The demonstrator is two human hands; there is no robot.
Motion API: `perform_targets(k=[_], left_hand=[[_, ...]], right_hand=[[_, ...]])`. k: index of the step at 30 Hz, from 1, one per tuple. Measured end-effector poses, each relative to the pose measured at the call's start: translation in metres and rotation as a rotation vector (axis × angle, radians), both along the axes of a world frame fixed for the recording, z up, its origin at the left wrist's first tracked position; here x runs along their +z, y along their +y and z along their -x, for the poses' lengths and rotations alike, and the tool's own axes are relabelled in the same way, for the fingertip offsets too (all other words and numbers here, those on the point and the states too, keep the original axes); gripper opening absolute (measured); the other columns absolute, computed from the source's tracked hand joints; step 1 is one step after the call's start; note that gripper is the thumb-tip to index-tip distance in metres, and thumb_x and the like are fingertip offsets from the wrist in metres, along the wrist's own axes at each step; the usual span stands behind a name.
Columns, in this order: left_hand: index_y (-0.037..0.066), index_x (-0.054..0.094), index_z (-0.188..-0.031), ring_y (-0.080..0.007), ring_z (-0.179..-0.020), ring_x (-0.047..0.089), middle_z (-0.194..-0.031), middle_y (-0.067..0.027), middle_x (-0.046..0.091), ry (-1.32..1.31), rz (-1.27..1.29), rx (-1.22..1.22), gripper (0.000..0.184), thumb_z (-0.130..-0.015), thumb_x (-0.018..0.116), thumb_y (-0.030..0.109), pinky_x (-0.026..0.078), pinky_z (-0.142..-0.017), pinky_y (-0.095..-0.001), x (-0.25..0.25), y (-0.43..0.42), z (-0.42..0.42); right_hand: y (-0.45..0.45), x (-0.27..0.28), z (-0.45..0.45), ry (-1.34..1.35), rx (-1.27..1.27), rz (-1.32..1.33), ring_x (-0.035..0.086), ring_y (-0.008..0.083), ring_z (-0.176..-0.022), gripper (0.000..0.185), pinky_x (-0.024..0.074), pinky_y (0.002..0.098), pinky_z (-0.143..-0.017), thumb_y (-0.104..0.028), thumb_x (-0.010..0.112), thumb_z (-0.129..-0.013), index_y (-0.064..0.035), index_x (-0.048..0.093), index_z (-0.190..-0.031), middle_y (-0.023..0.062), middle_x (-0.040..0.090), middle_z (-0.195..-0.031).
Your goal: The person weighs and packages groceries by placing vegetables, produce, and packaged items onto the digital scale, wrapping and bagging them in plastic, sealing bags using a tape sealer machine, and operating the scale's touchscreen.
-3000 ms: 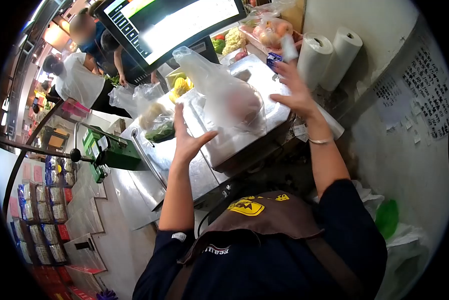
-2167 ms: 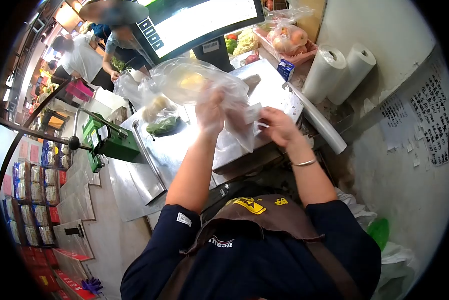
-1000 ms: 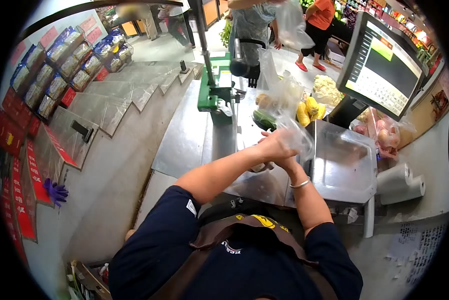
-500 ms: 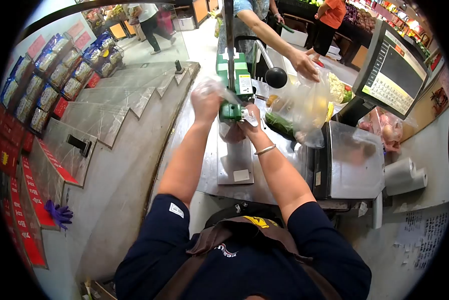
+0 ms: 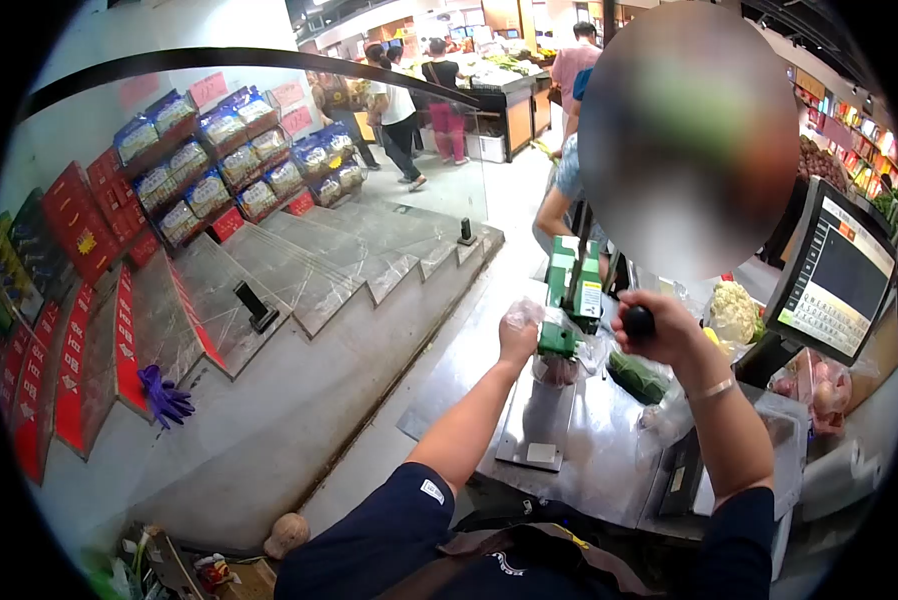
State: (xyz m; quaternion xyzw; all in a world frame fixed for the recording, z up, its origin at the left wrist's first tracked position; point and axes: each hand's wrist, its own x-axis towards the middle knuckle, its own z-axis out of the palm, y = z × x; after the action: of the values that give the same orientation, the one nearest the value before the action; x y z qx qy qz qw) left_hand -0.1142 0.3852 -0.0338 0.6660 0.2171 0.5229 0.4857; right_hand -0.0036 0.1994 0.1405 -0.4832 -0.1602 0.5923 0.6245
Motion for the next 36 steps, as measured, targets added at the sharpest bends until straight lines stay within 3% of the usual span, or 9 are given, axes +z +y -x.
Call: perform_targets(k=[5,9,16,18,21,23,28,31,36], left_hand=[[-0.001,0.061,-0.093,-0.0202,-0.084,0.060,-0.087,-0.0108,0.064,0.074,0.159,-0.022,0.021,-0.076,0.049,0.002,0.045,-0.076,-0.0302,-0.010,0.006,-0.002],[0.000,0.061,-0.095,-0.0207,-0.083,0.060,-0.088,-0.0111,0.064,0.206,0.033,-0.031,0.020,-0.079,0.051,0.007,0.046,-0.074,-0.0310,0.011,-0.006,0.016],[-0.001,0.062,-0.092,-0.0136,-0.077,0.058,-0.085,-0.0061,0.063,0.161,-0.012,-0.510,0.018,-0.078,0.063,0.010,0.047,-0.070,-0.0280,0.052,-0.007,0.045],[0.001,0.064,-0.088,-0.0119,-0.066,0.058,-0.075,-0.0055,0.063,0.272,-0.001,-0.540,0.017,-0.073,0.056,-0.001,0.047,-0.058,-0.0256,0.073,-0.016,0.040],[0.002,0.061,-0.085,-0.0114,-0.065,0.057,-0.074,-0.0050,0.062,0.327,0.040,-0.393,0.014,-0.082,0.057,0.016,0.044,-0.057,-0.0240,0.094,-0.044,0.022],[-0.002,0.061,-0.087,-0.0127,-0.063,0.059,-0.075,-0.0075,0.063,0.274,-0.096,-0.408,0.017,-0.082,0.057,0.014,0.046,-0.055,-0.0232,0.084,-0.040,0.010],[-0.011,0.057,-0.090,-0.0188,-0.064,0.063,-0.076,-0.0156,0.062,0.180,0.159,-0.256,0.017,-0.082,0.045,-0.002,0.052,-0.056,-0.0254,0.083,-0.106,-0.021],[-0.013,0.055,-0.092,-0.0207,-0.066,0.063,-0.079,-0.0176,0.061,0.130,0.296,-0.279,0.020,-0.081,0.041,-0.006,0.053,-0.057,-0.0257,0.071,-0.131,-0.038],[-0.013,0.054,-0.096,-0.0229,-0.070,0.064,-0.084,-0.0173,0.060,0.000,0.424,-0.362,0.023,-0.079,0.038,-0.008,0.054,-0.061,-0.0283,0.026,-0.162,-0.052]], right_hand=[[-0.062,-0.086,0.062,-0.398,0.271,0.136,0.062,0.0176,-0.061,0.021,0.0526,0.0291,-0.056,-0.021,0.059,-0.081,-0.0002,0.058,-0.081,0.0118,0.063,-0.072],[-0.094,-0.232,0.124,-0.479,-0.027,-0.002,0.057,0.0130,-0.055,0.017,0.0457,0.0251,-0.048,-0.015,0.054,-0.082,0.0003,0.052,-0.077,0.0072,0.059,-0.066],[-0.080,-0.159,0.107,-0.486,0.035,-0.051,0.049,0.0125,-0.045,0.037,0.0388,0.0248,-0.044,-0.031,0.049,-0.088,-0.0035,0.054,-0.065,0.0038,0.052,-0.051],[-0.075,-0.144,0.095,-0.173,-0.155,-0.266,0.054,0.0132,-0.062,0.044,0.0427,0.0254,-0.058,-0.040,0.034,-0.094,-0.0009,0.054,-0.095,0.0078,0.058,-0.076],[-0.087,-0.141,0.093,-0.517,-0.356,-0.336,0.055,0.0158,-0.073,0.042,0.0448,0.0275,-0.068,-0.028,0.053,-0.088,0.0001,0.046,-0.118,0.0093,0.058,-0.086],[-0.108,-0.159,0.099,-0.990,-0.495,-0.142,0.058,0.0227,-0.079,0.045,0.0462,0.0299,-0.072,-0.025,0.064,-0.078,0.0033,0.049,-0.110,0.0131,0.058,-0.090],[-0.144,-0.253,0.030,-1.342,-1.128,0.368,0.040,0.0365,-0.115,0.073,0.0318,0.0395,-0.098,-0.021,0.071,-0.068,0.0076,0.035,-0.124,0.0248,0.040,-0.124],[-0.119,-0.238,-0.026,-1.407,-1.120,0.610,0.024,0.0431,-0.125,0.089,0.0218,0.0439,-0.105,-0.026,0.070,-0.066,0.0104,0.021,-0.130,0.0302,0.024,-0.134],[-0.091,-0.207,-0.091,-1.159,-0.985,0.818,0.049,0.0329,-0.106,0.067,0.0375,0.0431,-0.091,-0.028,0.068,-0.067,0.0054,0.042,-0.119,0.0225,0.050,-0.116]])
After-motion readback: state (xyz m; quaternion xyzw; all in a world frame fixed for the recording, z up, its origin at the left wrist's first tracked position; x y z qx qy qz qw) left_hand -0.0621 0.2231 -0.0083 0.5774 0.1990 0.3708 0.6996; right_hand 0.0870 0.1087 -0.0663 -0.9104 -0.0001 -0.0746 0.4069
